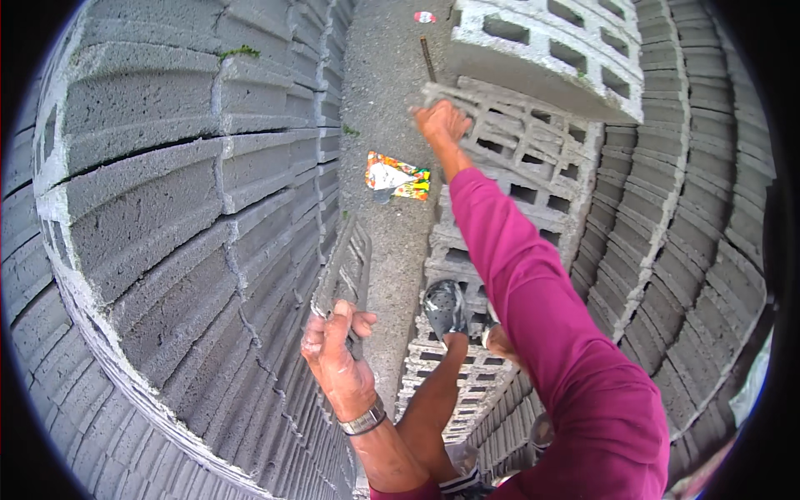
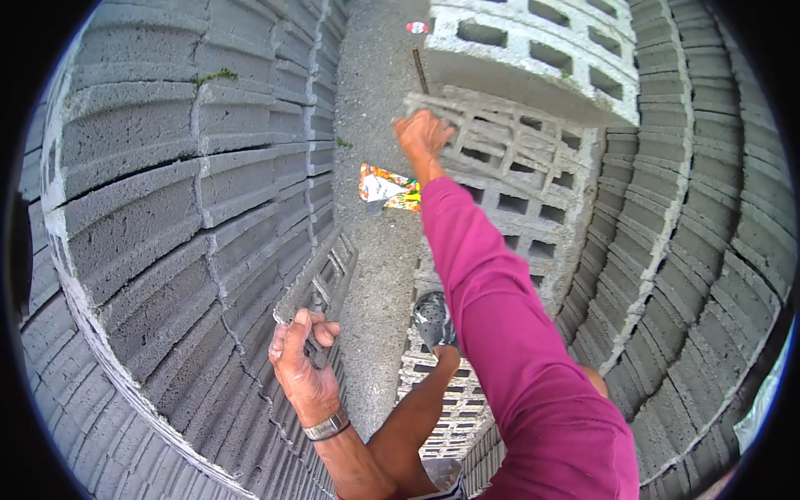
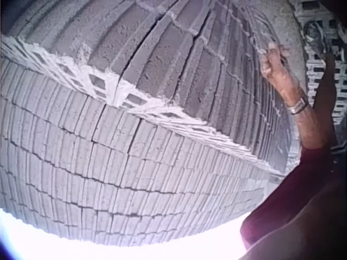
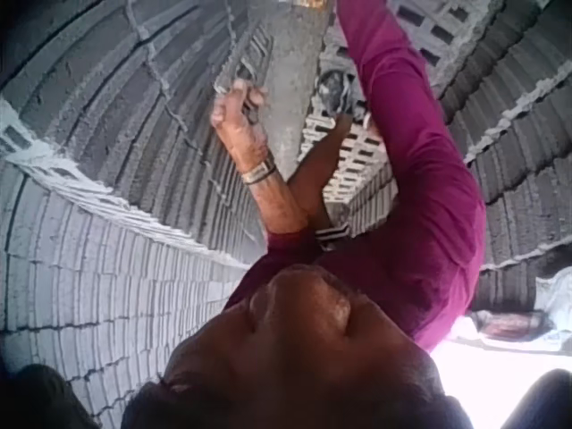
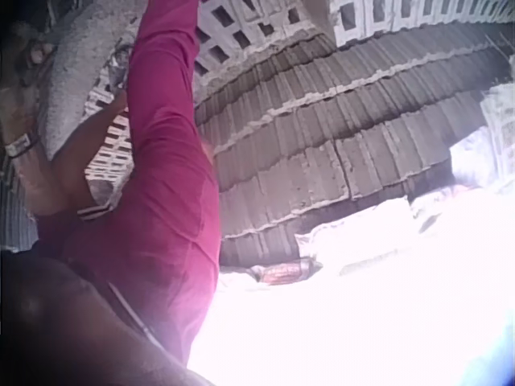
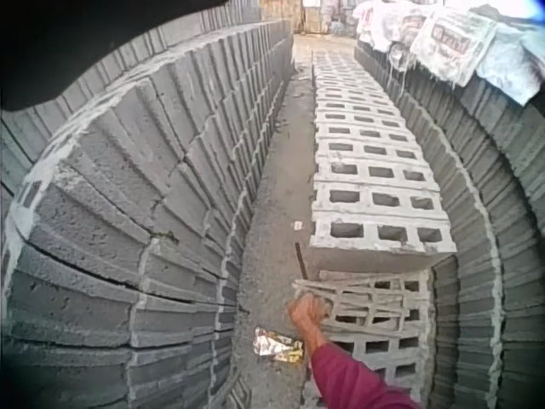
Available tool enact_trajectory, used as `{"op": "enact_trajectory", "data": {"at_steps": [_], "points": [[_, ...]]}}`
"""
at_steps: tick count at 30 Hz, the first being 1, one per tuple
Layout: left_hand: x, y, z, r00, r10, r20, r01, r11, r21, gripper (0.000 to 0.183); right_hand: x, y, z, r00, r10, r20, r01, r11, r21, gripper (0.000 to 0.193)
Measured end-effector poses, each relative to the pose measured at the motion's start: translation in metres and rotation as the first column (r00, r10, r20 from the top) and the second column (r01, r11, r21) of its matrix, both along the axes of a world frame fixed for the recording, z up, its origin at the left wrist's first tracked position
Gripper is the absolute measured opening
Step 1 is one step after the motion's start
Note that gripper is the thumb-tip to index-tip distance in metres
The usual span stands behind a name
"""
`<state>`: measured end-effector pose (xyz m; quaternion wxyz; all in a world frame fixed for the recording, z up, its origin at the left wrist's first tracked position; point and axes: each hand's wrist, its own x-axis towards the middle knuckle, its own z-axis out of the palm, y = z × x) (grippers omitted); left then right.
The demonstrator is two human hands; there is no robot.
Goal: The person stacks several concrete bricks onto an existing pile by hand, picking them up from the ground and placing them on top of the stack.
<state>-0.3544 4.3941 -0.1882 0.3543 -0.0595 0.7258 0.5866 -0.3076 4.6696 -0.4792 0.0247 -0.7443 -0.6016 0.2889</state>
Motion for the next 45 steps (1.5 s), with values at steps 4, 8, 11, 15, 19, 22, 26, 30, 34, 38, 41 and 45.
{"op": "enact_trajectory", "data": {"at_steps": [4,8,11,15,19,22,26,30,34,38,41,45], "points": [[-0.002,-0.022,-0.004,0.999,0.030,0.035,-0.032,0.997,0.065,0.017,0.034,-0.058,0.083,0.996,0.026,-0.083,-0.038,0.987,-0.153,0.036],[0.014,-0.057,0.006,0.996,-0.010,0.089,0.004,0.998,0.067,0.018,0.153,-0.091,0.183,0.979,-0.088,-0.181,0.056,0.983,-0.178,0.047],[0.038,-0.092,0.046,0.977,-0.038,0.212,0.038,0.999,0.006,0.019,0.260,-0.085,0.284,0.813,-0.371,-0.450,0.318,0.929,-0.191,0.049],[0.047,-0.144,0.146,0.971,-0.036,0.237,0.035,0.999,0.008,0.018,0.316,-0.081,0.429,0.636,-0.382,-0.670,0.223,0.923,-0.315,0.026],[0.051,-0.183,0.232,0.956,-0.020,0.293,0.017,1.000,0.011,0.017,0.289,-0.118,0.568,0.574,-0.393,-0.718,0.164,0.915,-0.369,0.026],[0.054,-0.235,0.253,0.950,-0.025,0.311,0.057,0.994,-0.094,0.018,0.283,-0.146,0.595,0.526,-0.396,-0.753,0.118,0.911,-0.396,0.026],[0.068,-0.296,0.282,0.932,0.146,0.331,-0.093,0.981,-0.171,0.026,0.284,-0.168,0.620,0.512,-0.423,-0.747,0.167,0.903,-0.396,0.023],[0.084,-0.373,0.303,0.911,0.358,0.206,-0.327,0.930,-0.169,0.024,0.300,-0.153,0.635,0.413,-0.430,-0.803,0.179,0.903,-0.391,0.021],[0.104,-0.468,0.351,0.730,0.678,0.092,-0.666,0.735,-0.128,0.021,0.327,-0.075,0.672,0.525,-0.336,-0.782,0.186,0.942,-0.280,0.019],[0.130,-0.542,0.392,0.593,0.802,0.072,-0.795,0.598,-0.107,0.022,0.359,0.019,0.770,0.602,-0.129,-0.788,0.207,0.978,-0.002,0.021],[0.134,-0.557,0.411,0.568,0.823,-0.028,-0.813,0.555,-0.175,0.021,0.372,0.078,0.829,0.628,0.123,-0.768,0.119,0.961,0.251,0.024],[0.123,-0.517,0.381,0.573,0.804,-0.160,-0.804,0.514,-0.299,0.016,0.301,0.093,0.837,0.599,0.277,-0.751,0.010,0.936,0.352,0.025]]}}
